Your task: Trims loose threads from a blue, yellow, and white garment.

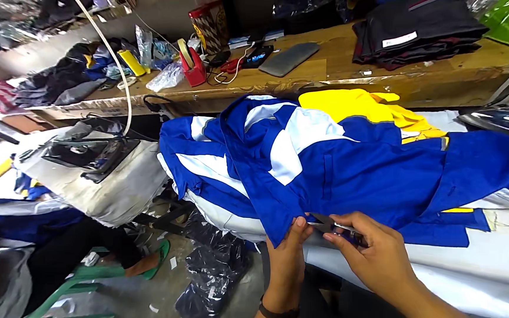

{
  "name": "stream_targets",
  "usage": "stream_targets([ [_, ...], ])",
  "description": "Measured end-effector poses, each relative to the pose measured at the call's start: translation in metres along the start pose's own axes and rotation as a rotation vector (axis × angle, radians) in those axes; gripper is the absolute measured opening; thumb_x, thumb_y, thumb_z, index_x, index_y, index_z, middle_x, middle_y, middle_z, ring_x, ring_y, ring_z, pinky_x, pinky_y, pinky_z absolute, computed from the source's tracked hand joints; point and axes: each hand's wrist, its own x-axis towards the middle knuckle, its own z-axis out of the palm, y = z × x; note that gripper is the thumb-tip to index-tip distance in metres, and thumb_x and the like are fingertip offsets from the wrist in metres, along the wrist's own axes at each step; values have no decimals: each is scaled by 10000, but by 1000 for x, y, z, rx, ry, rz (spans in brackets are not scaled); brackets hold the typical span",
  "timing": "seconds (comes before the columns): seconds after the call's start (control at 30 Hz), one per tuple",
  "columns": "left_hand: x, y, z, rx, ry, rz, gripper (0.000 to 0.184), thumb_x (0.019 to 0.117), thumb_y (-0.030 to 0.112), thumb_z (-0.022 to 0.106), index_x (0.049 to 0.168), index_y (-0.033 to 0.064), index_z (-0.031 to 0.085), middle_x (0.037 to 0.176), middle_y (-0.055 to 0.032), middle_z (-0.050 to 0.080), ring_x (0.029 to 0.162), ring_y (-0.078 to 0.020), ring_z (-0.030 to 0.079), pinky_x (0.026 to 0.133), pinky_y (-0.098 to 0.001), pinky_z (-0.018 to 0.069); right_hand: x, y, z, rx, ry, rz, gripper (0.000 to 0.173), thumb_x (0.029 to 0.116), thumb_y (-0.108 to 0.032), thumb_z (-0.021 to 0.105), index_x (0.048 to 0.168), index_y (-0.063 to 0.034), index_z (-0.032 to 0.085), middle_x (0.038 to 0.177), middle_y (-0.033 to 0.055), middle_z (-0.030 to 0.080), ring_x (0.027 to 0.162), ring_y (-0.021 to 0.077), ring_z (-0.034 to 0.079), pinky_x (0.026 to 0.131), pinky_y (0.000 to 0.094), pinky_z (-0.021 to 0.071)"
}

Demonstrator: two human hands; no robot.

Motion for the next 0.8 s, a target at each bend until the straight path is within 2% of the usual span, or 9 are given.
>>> stream_targets([
  [0.13, 0, -3, 3, -13, -19, 19, 100, 930, -94, 597, 999, -42, 648, 899, -109, 743, 778, -141, 740, 755, -281, 635, 0, 0, 1, -46, 34, -5, 318, 956, -410, 653, 993, -115, 766, 882, -20, 735, 712, 16, 626, 593, 183, 483],
  [0.43, -2, -9, 3, -54, -15, 40, 112, 903, -115, 619, 934, -16, 660, 831, -83, 738, 739, -130, 737, 753, -285, 637, 0, 2, 2, -102, 63, -54, 322, 969, -398, 637, 992, -104, 766, 852, 1, 725, 717, 56, 636, 591, 212, 484],
  [0.57, -1, -11, 3, -49, -12, 45, 108, 914, -96, 611, 947, -9, 664, 846, -74, 739, 761, -123, 736, 767, -282, 632, -3, -1, 1, -62, 70, -12, 326, 957, -407, 651, 989, -100, 755, 836, -15, 709, 678, 18, 595, 563, 179, 448],
  [0.67, -2, -10, 1, 44, -25, 27, 102, 945, -56, 586, 1021, -29, 648, 926, -84, 740, 848, -148, 739, 821, -318, 629, 2, -3, -5, 74, 45, 64, 350, 951, -416, 660, 1063, -85, 681, 840, -53, 650, 682, -45, 536, 569, 120, 434],
  [0.73, -3, -7, 0, 140, -46, 2, 116, 969, -25, 568, 1044, -9, 656, 959, -56, 737, 877, -114, 724, 811, -285, 615, 14, -4, -8, 148, -13, 116, 408, 942, -444, 660, 1121, -78, 676, 795, -82, 592, 654, -51, 490, 565, 128, 416],
  [0.8, -1, -4, -2, 185, -73, -15, 118, 974, -9, 567, 996, 19, 679, 912, -25, 727, 827, -69, 695, 767, -227, 584, 28, -1, -6, 224, -129, 181, 345, 958, -430, 633, 1048, -106, 714, 721, -110, 558, 607, -53, 463, 548, 146, 390],
])
